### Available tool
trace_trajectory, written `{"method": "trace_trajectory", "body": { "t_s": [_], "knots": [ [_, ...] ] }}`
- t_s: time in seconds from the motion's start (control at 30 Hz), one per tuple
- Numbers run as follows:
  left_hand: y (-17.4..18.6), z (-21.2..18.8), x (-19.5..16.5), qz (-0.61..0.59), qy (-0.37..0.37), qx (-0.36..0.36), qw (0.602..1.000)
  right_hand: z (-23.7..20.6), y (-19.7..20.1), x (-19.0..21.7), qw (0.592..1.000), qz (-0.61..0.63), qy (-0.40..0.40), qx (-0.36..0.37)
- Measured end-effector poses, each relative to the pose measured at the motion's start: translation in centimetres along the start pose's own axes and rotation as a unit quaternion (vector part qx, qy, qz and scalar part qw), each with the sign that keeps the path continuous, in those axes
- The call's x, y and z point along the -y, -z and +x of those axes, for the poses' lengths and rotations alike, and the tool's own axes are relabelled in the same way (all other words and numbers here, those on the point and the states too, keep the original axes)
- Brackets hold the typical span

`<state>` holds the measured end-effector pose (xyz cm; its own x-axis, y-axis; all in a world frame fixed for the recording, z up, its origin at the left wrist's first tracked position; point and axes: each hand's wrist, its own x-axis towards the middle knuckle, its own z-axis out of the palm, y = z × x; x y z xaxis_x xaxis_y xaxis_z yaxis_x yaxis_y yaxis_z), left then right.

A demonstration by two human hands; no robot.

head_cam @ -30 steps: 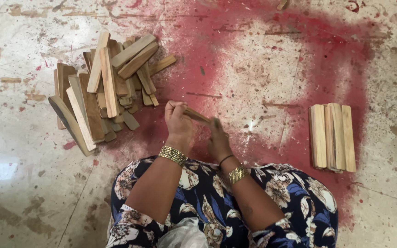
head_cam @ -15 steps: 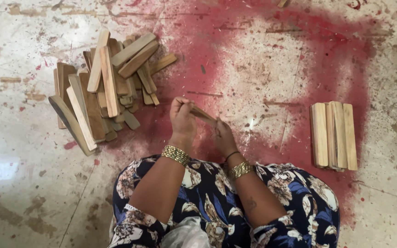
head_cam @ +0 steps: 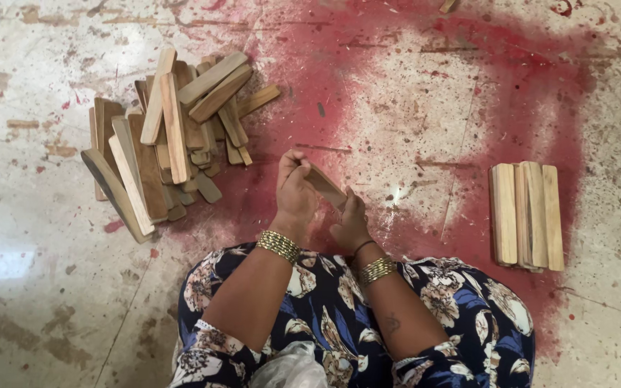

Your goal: The person sits on the floor and sands flat wooden sticks one at a time using a small green sanding block, rubbing along the surfaces and edges of each stick. Sanded sticks are placed in a pile beside them, with unsanded sticks taken from a larger pile.

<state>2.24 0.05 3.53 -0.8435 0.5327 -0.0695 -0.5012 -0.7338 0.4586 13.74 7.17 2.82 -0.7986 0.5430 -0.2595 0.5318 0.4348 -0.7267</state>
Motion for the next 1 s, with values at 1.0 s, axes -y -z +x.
{"method": "trace_trajectory", "body": {
  "t_s": [1.0],
  "knots": [
    [-0.9,-1.9,1.2,0.360,0.054,0.137,0.921,1.4,1.4,-1.1,0.940,0.097,0.319,-0.075]
  ]
}}
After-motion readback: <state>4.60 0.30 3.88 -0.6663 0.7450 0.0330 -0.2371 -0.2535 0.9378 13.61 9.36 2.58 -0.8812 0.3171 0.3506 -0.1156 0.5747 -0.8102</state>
